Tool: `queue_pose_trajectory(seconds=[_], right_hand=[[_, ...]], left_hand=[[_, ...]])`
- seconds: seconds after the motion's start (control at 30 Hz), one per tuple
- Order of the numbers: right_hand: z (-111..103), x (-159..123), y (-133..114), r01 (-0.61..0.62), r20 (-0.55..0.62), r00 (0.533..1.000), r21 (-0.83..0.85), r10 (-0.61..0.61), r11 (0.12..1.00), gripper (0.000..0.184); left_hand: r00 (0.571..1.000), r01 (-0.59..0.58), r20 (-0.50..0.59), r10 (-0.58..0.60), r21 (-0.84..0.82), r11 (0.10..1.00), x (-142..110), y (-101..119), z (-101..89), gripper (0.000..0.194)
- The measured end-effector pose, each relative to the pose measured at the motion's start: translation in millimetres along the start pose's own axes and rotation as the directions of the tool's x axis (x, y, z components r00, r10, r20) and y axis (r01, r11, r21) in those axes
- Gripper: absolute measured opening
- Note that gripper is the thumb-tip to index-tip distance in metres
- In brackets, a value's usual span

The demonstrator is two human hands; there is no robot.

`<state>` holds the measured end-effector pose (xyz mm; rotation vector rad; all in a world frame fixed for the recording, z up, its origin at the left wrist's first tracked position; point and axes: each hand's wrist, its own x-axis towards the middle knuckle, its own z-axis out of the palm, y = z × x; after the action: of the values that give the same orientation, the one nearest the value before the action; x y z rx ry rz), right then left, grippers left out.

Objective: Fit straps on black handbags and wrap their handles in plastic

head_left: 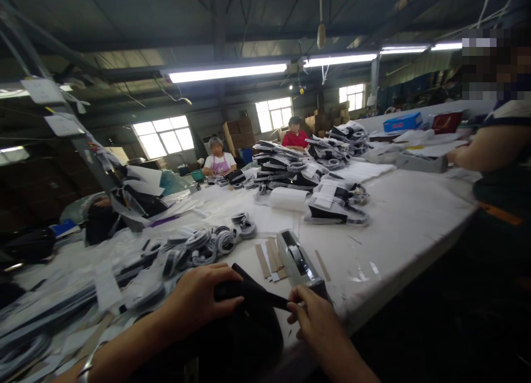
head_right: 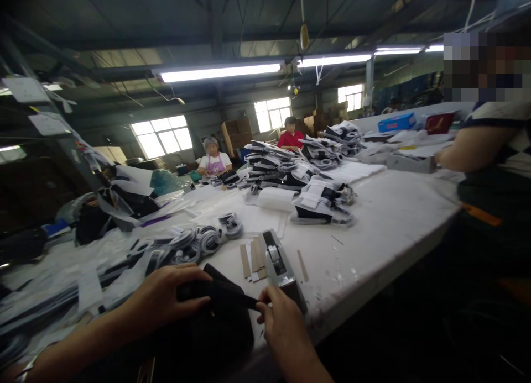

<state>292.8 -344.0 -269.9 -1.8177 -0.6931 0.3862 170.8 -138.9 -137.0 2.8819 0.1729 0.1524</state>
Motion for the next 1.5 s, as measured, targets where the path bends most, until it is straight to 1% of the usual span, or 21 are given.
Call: queue_pose_trajectory(seconds=[0.07,0.1,0.17,0.23,0.3,0.37,0.43,0.47,0.53,0.6,0.67,0.73,0.87,1.03,1.1,1.13,1.23,1.3,1.33,1.4,1.5], right_hand=[[-1.9,-6.2,6.6,-0.051,-0.003,0.999,0.033,0.052,0.998,0.009],[-3.0,-9.0,9.1,-0.066,0.004,0.998,0.083,0.066,0.994,0.008],[-5.6,-13.1,12.1,-0.085,0.032,0.996,0.246,0.080,0.966,0.010],[-9.0,-14.2,11.9,-0.095,0.039,0.996,0.417,0.086,0.904,0.020],[-13.5,-12.3,8.3,-0.081,-0.007,0.995,0.524,0.100,0.848,0.030],[-19.1,-9.3,3.1,-0.037,-0.081,0.992,0.561,0.100,0.827,0.035],[-24.3,-7.5,-1.7,0.002,-0.152,0.985,0.507,0.087,0.862,0.034],[-26.0,-7.4,-3.5,0.020,-0.195,0.978,0.430,0.071,0.902,0.032],[-26.6,-8.6,-6.9,0.055,-0.269,0.963,0.208,0.003,0.977,0.026],[-22.9,-9.6,-11.9,0.091,-0.281,0.956,0.015,-0.083,0.996,0.023],[-16.0,-8.1,-20.5,0.132,-0.215,0.966,-0.078,-0.146,0.988,0.024],[-8.7,-3.3,-31.6,0.162,-0.130,0.975,-0.150,-0.182,0.975,0.024],[0.4,8.8,-48.9,0.170,0.002,0.984,-0.322,-0.179,0.931,0.020],[8.9,7.2,-50.1,0.222,0.130,0.975,-0.492,-0.181,0.842,0.016],[11.4,4.9,-49.3,0.243,0.150,0.970,-0.498,-0.193,0.832,0.016],[11.7,4.7,-49.4,0.243,0.143,0.969,-0.459,-0.199,0.855,0.016],[9.8,8.8,-51.0,0.226,0.079,0.974,-0.209,-0.214,0.951,0.016],[8.5,13.6,-51.1,0.223,0.057,0.974,-0.057,-0.220,0.973,0.014],[8.5,15.8,-50.5,0.228,0.058,0.972,-0.011,-0.227,0.974,0.014],[10.0,18.5,-48.1,0.230,0.056,0.971,0.018,-0.230,0.973,0.015],[14.0,18.3,-43.5,0.208,0.006,0.978,-0.062,-0.208,0.976,0.013]], left_hand=[[1.000,-0.007,0.002,0.007,-0.001,1.000,1.1,-1.3,1.1,0.025],[1.000,-0.009,0.003,0.009,0.000,1.000,1.8,-1.9,1.3,0.025],[1.000,-0.012,0.007,0.012,-0.002,1.000,3.7,-3.7,1.1,0.024],[1.000,-0.021,0.012,0.021,-0.008,1.000,6.0,-5.3,-0.4,0.024],[0.999,-0.034,0.025,0.034,-0.015,0.999,8.5,-5.4,-2.9,0.025],[0.998,-0.039,0.053,0.040,-0.017,0.999,11.0,-3.4,-5.6,0.027],[0.996,-0.035,0.080,0.036,-0.015,0.999,13.3,0.0,-7.4,0.027],[0.995,-0.031,0.089,0.032,-0.013,0.999,14.5,1.8,-7.8,0.027],[0.995,-0.026,0.095,0.027,-0.017,1.000,16.4,4.8,-7.6,0.025],[0.996,-0.029,0.088,0.031,-0.032,0.999,17.7,7.4,-6.8,0.024],[0.996,-0.034,0.076,0.038,-0.045,0.998,18.0,10.1,-6.4,0.024],[0.997,-0.034,0.074,0.038,-0.050,0.998,17.1,13.0,-6.6,0.024],[0.997,-0.025,0.072,0.029,-0.059,0.998,14.6,15.2,-6.2,0.024],[0.998,-0.012,0.061,0.016,-0.066,0.998,13.6,10.6,-1.0,0.026],[0.998,-0.015,0.053,0.019,-0.072,0.997,13.1,9.5,0.6,0.026],[0.998,-0.019,0.052,0.023,-0.081,0.997,12.7,9.4,1.1,0.025],[0.998,-0.032,0.053,0.039,-0.119,0.992,11.4,10.4,1.3,0.026],[0.999,-0.027,0.043,0.032,-0.126,0.992,10.8,11.6,1.4,0.026],[0.999,-0.021,0.036,0.025,-0.123,0.992,10.6,12.0,1.5,0.025],[1.000,-0.009,0.022,0.012,-0.120,0.993,10.3,12.4,2.2,0.024],[1.000,-0.004,0.017,0.006,-0.134,0.991,9.3,10.9,3.4,0.023]])
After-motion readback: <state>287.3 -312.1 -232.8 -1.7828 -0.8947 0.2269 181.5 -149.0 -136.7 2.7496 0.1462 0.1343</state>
